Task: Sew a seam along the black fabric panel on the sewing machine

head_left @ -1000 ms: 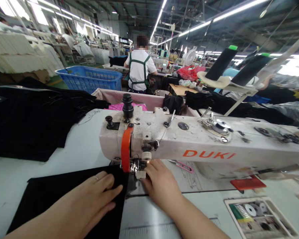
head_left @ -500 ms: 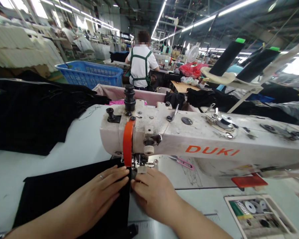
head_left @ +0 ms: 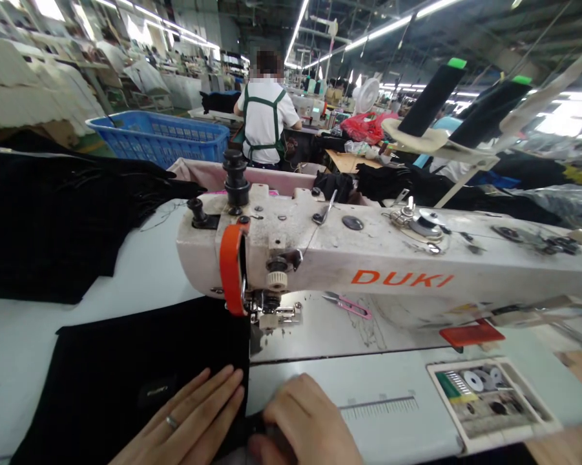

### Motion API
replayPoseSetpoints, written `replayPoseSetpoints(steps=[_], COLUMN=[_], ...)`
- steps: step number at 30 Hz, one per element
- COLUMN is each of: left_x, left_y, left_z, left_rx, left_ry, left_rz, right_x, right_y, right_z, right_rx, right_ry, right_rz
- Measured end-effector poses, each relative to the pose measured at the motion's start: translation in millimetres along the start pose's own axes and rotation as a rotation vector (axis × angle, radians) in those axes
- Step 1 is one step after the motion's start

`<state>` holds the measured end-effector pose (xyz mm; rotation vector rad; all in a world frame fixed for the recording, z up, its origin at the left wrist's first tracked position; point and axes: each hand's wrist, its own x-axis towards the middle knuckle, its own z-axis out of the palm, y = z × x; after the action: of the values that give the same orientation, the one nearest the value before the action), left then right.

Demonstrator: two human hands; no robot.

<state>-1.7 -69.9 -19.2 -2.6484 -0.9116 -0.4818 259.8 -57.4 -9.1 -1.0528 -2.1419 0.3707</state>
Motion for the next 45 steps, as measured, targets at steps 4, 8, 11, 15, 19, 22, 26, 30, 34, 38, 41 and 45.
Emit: replayPoseSetpoints(steps=[4,8,11,15,19,22,26,30,34,38,41,45], left_x=[10,23,34,45,54,60,65,63,60,62,67,71], left_y=[-8,-18,-27,-41,-54,-62,-77,-102,-117,-101,-79,-60], left_z=[-0.4,-5.5,-9.5,-8.9,-4.9,-2.3,4.7,11.9,10.9,7.8,8.3,9.7], left_rx=[-0.006,-0.050,-0.049,-0.040,-0.094,-0.135,-0.172,-0.229,-0.324,-0.380,-0.362,-0.346], left_ry=[0.045,0.027,0.019,-0.002,-0.019,0.001,-0.033,-0.011,0.033,0.072,0.130,0.165], left_rz=[-0.007,-0.040,-0.009,-0.016,-0.043,-0.038,-0.042,0.046,0.090,-0.034,-0.173,-0.241], right_x=[28,43,51,63,72,76,77,75,80,86,85,75], right_y=[0,7,10,12,15,19,24,28,35,43,43,35], right_z=[-21,-23,-24,-24,-22,-18,-9,-7,-13,-15,-13,-7], right_rx=[-0.079,-0.113,-0.134,-0.160,-0.174,-0.204,-0.265,-0.186,-0.149,-0.293,-0.316,-0.098], right_ry=[-0.146,-0.276,-0.328,-0.374,-0.352,-0.328,-0.289,-0.192,-0.045,-0.097,-0.124,-0.114], right_rz=[-0.172,-0.201,-0.189,-0.173,-0.122,-0.085,-0.059,-0.064,-0.040,0.023,0.019,-0.135])
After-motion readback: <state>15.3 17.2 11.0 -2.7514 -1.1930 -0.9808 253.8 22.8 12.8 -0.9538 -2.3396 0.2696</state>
